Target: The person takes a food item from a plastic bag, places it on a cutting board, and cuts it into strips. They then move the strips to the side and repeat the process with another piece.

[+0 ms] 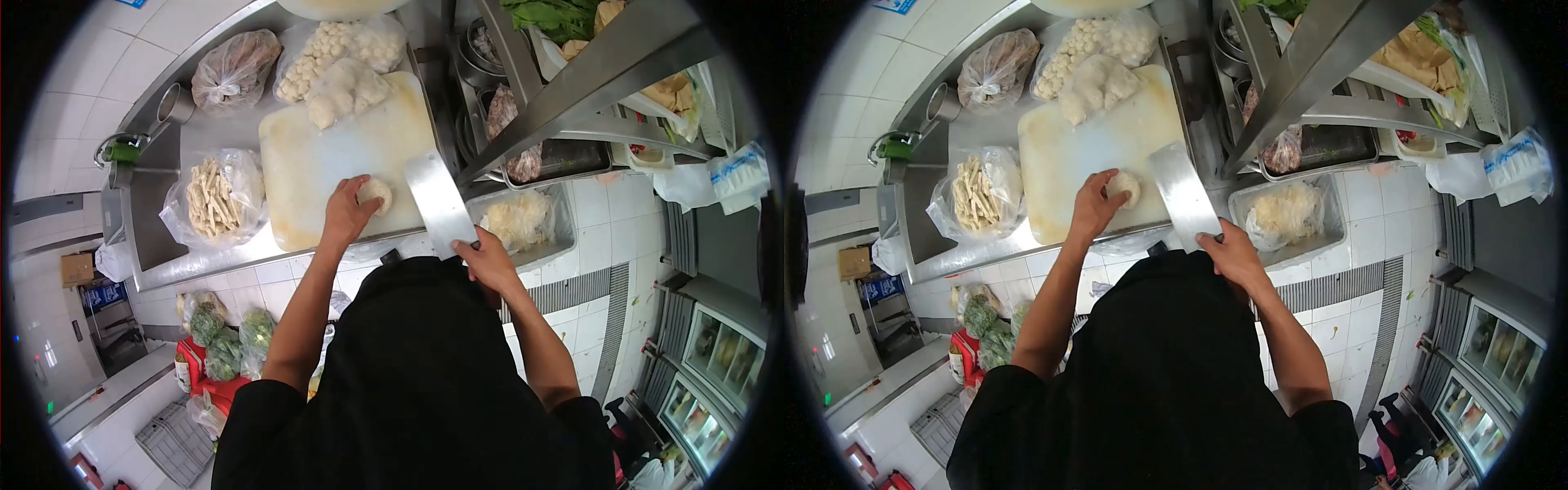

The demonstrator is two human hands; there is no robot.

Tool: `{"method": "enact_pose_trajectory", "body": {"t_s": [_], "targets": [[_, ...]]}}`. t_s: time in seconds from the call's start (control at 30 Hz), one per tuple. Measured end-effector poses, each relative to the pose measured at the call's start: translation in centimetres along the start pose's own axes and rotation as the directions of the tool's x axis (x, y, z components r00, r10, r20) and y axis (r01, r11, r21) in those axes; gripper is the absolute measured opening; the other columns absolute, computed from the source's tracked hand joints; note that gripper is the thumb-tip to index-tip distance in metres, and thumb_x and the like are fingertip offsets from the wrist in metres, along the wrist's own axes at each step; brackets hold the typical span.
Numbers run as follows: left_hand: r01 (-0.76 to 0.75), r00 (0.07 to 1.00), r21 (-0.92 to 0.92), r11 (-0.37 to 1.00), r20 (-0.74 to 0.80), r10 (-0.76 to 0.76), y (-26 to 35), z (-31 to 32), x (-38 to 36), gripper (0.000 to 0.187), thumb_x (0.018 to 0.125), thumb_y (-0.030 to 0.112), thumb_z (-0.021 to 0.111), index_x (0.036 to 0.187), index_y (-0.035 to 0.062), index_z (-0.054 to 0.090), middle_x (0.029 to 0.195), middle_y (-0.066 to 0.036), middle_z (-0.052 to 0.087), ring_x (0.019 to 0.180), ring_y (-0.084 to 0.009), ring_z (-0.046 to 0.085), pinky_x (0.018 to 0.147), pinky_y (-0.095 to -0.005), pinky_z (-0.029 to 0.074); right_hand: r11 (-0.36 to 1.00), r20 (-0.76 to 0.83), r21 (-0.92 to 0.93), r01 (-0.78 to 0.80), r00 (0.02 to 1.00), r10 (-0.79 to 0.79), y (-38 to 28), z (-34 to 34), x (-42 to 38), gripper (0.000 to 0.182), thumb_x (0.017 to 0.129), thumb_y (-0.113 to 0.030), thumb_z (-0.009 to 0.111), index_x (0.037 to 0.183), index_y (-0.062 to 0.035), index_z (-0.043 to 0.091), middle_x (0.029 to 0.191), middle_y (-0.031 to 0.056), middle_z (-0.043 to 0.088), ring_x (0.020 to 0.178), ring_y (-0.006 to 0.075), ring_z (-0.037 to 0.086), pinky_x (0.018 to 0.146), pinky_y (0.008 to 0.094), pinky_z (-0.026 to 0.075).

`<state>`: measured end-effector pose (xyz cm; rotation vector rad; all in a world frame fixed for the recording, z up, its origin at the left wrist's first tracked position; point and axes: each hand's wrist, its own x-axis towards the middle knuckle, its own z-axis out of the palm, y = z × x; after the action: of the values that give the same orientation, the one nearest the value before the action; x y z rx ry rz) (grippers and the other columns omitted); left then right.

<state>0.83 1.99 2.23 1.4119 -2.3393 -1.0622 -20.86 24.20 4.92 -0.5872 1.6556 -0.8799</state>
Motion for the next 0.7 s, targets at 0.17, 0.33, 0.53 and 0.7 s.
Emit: {"method": "enact_pose_trajectory", "body": {"t_s": [0.17,0.33,0.53,0.7], "targets": [[-0.147,0.863,0.105,0.983,-0.472,0.180,-2.4,1.4,3.7,0.046,0.092,0.031,0.074,0.126,0.0012,0.067,0.114,-0.021,0.066,0.101,-0.0389,0.064,0.091,-0.0438,0.052,0.998,0.030,-0.057,-0.028,0.999,0.030,-0.5,1.3,0.4,0.034,0.098,-0.027,0.068,0.112,0.0039,0.062,0.065,0.0027,0.057,0.046,0.0119,0.052,0.046,0.0303,0.043],[0.219,0.840,0.375,0.901,-0.543,0.022,-0.8,5.9,5.5,0.061,0.105,0.050,0.045,0.145,0.0047,0.055,0.150,-0.027,0.046,0.143,-0.0439,0.038,0.118,-0.0626,0.024,0.996,0.051,-0.081,-0.049,0.997,0.054,-0.1,1.5,0.9,0.036,0.098,-0.028,0.068,0.112,0.0044,0.065,0.069,0.0058,0.061,0.047,0.0152,0.057,0.047,0.0335,0.046],[0.207,0.875,0.220,0.953,-0.478,-0.079,-0.8,5.6,5.4,0.069,0.106,0.056,0.038,0.153,0.0058,0.045,0.158,-0.025,0.036,0.150,-0.0437,0.026,0.120,-0.0673,0.010,0.998,0.094,-0.036,-0.049,0.994,0.052,0.6,1.8,1.3,0.032,0.100,-0.026,0.067,0.114,0.0023,0.064,0.067,0.0001,0.056,0.047,0.0106,0.050,0.045,0.0294,0.042],[0.224,0.881,0.217,0.950,-0.462,-0.102,-0.5,5.4,5.4,0.070,0.106,0.057,0.036,0.154,0.0060,0.044,0.160,-0.024,0.034,0.151,-0.0435,0.024,0.121,-0.0663,0.009,0.997,0.109,-0.055,-0.053,0.992,0.059,0.9,1.7,1.7,0.034,0.099,-0.027,0.067,0.114,0.0034,0.065,0.068,0.0022,0.058,0.047,0.0125,0.053,0.046,0.0318,0.044]]}}
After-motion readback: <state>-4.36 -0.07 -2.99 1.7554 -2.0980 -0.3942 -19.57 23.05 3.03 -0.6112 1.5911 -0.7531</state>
